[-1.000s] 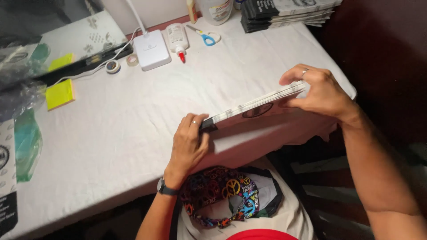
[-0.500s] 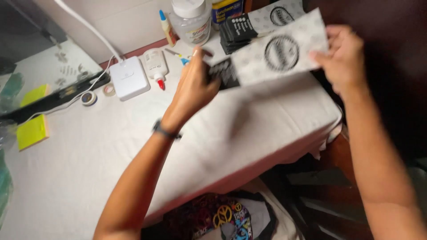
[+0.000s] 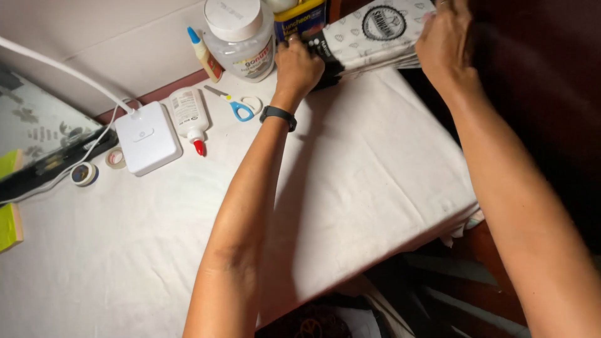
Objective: The person aligns a stack of printed paper wrappers, separates a few, and places them into a clear plastic bag. The person then adds more wrappers to the bag and adjusts the contents.
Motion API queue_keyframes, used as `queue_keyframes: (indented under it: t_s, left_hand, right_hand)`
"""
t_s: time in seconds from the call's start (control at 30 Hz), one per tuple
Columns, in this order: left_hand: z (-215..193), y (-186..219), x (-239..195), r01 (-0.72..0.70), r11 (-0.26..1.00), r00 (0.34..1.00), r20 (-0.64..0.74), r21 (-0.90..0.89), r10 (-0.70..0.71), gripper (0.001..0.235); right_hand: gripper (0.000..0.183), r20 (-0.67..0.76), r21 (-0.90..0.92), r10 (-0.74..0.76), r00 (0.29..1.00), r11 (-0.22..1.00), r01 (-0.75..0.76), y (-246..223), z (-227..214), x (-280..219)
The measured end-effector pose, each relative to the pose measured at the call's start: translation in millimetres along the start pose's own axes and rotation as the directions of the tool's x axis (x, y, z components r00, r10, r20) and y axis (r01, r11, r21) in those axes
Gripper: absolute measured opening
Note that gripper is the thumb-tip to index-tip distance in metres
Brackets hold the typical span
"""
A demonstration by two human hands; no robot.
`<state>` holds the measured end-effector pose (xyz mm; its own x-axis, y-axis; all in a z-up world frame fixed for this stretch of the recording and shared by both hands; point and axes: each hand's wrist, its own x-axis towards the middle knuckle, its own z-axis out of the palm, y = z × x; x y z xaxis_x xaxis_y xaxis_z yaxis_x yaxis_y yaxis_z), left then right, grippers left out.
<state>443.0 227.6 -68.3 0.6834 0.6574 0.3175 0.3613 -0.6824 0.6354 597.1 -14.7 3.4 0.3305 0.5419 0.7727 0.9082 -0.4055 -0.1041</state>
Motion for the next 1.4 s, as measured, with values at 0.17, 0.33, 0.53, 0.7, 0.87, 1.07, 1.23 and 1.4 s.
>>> queue_keyframes:
  t_s: [0.17,0.33,0.53,0.7,0.87,1.07,1.23,1.4]
  left_hand:
    - [-53,22,-19,0.242,0.963,0.959,0.183,-0.119,-0.218,0.058]
    - [-69,37,-23,0.355,0.912,0.925,0.216,-0.206,-0.311,0.05]
    - [-66,34,-27,0.376,0.913,0.917,0.204,-0.157,-0.343,0.046]
    - [-92,49,-47,0.491,0.858,0.828,0.384,-0.149,-0.408,0.047]
    - [-148,93,-95,0.589,0.788,0.734,0.527,-0.18,-0.428,0.062]
    - [-138,60,-149,0.257,0.747,0.945,0.321,-0.613,-0.062,0.021]
    - [-215,78,-207,-0.018,0.705,0.988,0.095,-0.709,0.121,0.036]
    - [-378,148,-284,-0.449,0.875,0.884,0.052,-0.181,0.464,0.05]
  right_hand:
    - [0.044,0.028,-0.02,0.44,0.897,0.898,-0.44,15,8,-26]
    - [0.114,0.721,0.18,0.676,0.154,0.032,-0.983,-18,-21,-15]
    - [0.059,0.856,0.508,0.501,0.125,-0.775,-0.374,-40,-11,11]
    - [0.02,0.736,0.591,0.669,0.103,-0.562,-0.578,-16,22,15]
    - [0.037,0.565,0.802,0.783,0.259,-0.447,-0.397,-42,-19,3]
    - [0.034,0.557,0.831,0.715,0.423,-0.479,-0.284,-75,-90,-37]
    - [0.036,0.689,0.703,0.571,0.447,-0.677,-0.218,-93,-107,-100]
    - [0.068,0.813,0.578,0.376,0.444,-0.435,-0.69,-166,-141,-153]
